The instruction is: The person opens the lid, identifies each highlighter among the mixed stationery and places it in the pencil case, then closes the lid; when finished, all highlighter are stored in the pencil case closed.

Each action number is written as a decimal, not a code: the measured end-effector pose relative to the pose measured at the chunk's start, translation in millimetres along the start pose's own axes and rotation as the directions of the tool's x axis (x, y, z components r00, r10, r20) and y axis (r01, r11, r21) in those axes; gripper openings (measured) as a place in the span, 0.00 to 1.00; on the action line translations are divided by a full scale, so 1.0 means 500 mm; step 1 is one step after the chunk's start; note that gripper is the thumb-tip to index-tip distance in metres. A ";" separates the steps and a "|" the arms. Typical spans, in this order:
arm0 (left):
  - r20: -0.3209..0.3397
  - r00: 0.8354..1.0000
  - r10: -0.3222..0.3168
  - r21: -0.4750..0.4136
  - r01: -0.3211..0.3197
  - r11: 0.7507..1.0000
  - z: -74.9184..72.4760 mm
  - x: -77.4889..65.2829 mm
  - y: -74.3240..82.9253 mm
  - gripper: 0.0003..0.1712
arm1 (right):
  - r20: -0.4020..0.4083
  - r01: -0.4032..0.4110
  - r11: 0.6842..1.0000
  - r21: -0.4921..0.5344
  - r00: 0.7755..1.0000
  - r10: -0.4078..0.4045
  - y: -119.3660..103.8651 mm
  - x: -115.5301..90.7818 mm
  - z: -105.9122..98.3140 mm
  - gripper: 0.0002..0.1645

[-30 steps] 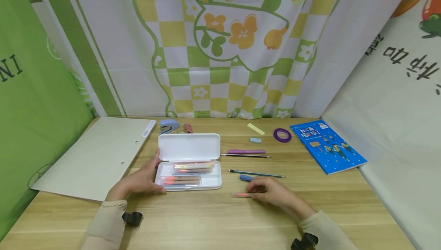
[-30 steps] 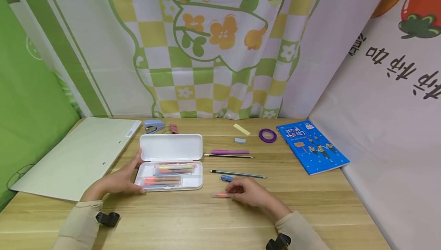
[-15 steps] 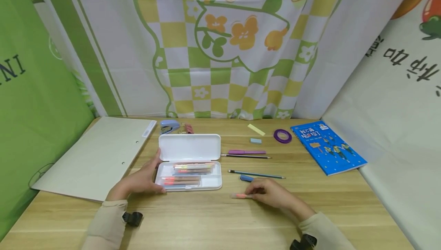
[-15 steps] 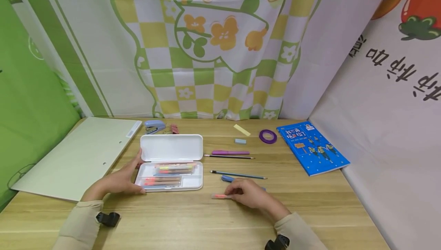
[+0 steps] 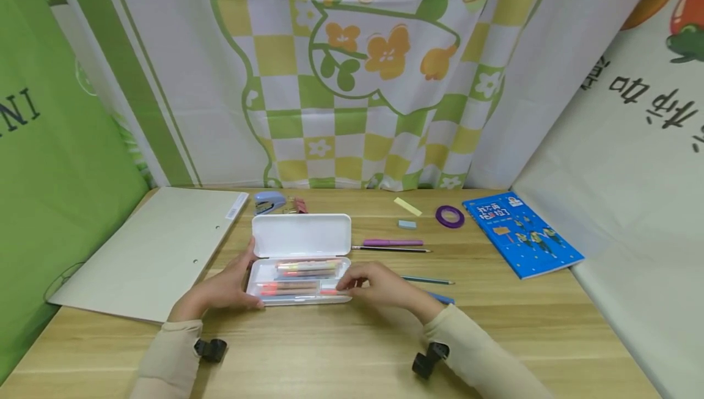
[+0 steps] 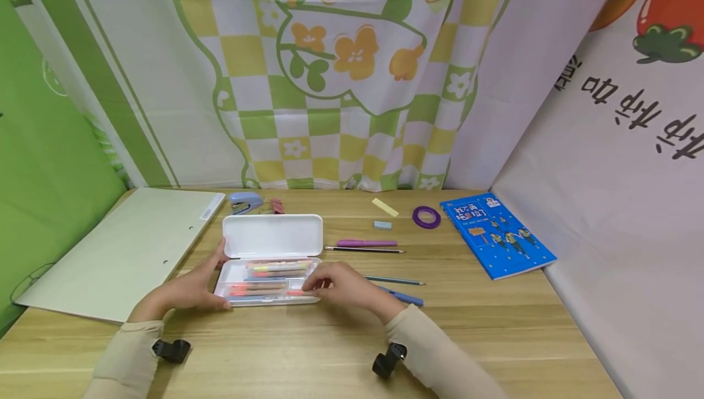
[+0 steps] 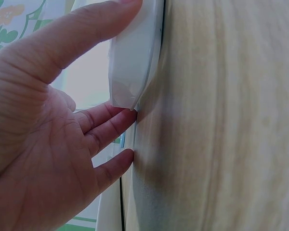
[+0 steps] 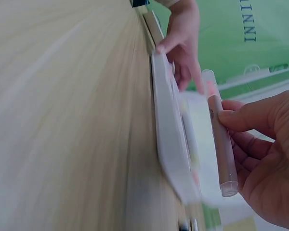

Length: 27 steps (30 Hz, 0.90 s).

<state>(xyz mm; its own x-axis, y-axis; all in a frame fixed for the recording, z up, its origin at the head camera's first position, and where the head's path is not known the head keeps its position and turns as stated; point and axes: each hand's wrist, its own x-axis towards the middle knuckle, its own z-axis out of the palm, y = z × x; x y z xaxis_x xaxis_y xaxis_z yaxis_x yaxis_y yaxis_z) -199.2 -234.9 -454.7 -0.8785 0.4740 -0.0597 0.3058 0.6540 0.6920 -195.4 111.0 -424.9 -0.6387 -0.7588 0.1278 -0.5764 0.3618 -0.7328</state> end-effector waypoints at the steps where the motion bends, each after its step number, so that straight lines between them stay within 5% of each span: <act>1: 0.000 1.000 -0.006 -0.003 0.006 1.000 0.000 0.000 -0.001 0.79 | 0.003 0.013 1.000 0.004 1.000 -0.013 -0.003 0.016 0.008 0.08; 12: 0.006 1.000 -0.001 -0.018 0.001 1.000 0.002 0.001 -0.011 0.79 | -0.023 0.018 0.997 0.070 1.000 -0.016 -0.030 0.154 0.083 0.08; 27: -0.002 1.000 0.017 -0.018 -0.017 1.000 0.000 -0.003 -0.004 0.79 | 0.009 -0.005 0.987 -0.164 1.000 0.007 -0.032 0.198 0.137 0.05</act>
<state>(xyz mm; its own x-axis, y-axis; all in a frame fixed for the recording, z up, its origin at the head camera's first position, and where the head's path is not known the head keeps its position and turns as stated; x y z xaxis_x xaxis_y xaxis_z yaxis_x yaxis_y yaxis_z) -198.5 -236.9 -456.1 -0.8741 0.4835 -0.0467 0.3137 0.6353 0.7056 -214.3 -7.1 -446.4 -0.6379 -0.7612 0.1167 -0.6487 0.4494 -0.6142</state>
